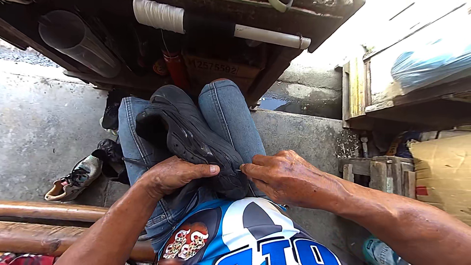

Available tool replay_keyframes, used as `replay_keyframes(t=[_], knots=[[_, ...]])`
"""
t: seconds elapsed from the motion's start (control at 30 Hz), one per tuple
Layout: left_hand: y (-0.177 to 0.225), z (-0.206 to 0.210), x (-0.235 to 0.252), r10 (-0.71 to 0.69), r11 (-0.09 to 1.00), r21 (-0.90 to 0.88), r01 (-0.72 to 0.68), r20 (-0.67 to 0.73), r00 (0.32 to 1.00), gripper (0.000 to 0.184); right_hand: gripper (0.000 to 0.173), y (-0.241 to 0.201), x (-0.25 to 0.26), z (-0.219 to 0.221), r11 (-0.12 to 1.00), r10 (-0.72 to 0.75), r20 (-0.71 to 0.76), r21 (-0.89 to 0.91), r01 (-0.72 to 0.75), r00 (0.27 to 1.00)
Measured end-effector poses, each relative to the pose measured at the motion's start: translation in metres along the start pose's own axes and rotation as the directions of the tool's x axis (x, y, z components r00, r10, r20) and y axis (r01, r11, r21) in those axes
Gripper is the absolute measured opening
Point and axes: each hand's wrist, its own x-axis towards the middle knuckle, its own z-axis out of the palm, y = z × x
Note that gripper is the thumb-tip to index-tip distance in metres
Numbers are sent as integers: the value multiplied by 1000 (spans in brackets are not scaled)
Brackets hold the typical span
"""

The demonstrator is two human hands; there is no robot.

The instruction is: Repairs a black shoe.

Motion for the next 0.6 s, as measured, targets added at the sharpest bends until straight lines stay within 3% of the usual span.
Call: replay_keyframes(t=[0.17,0.43,0.6], knots=[[-3,0,-1,-18,1000,10,19,-60,998,11,17,-7,8,6,998,14,45,-58,-12,999],[-6,0,-2,2,1000,20,-1,-50,999,12,13,-8,15,16,993,-69,-9,-93,67,998],[5,2,-16,121,946,313,-83,-102,987,25,22,4,5,11,994,-70,-107,77,79,992]])
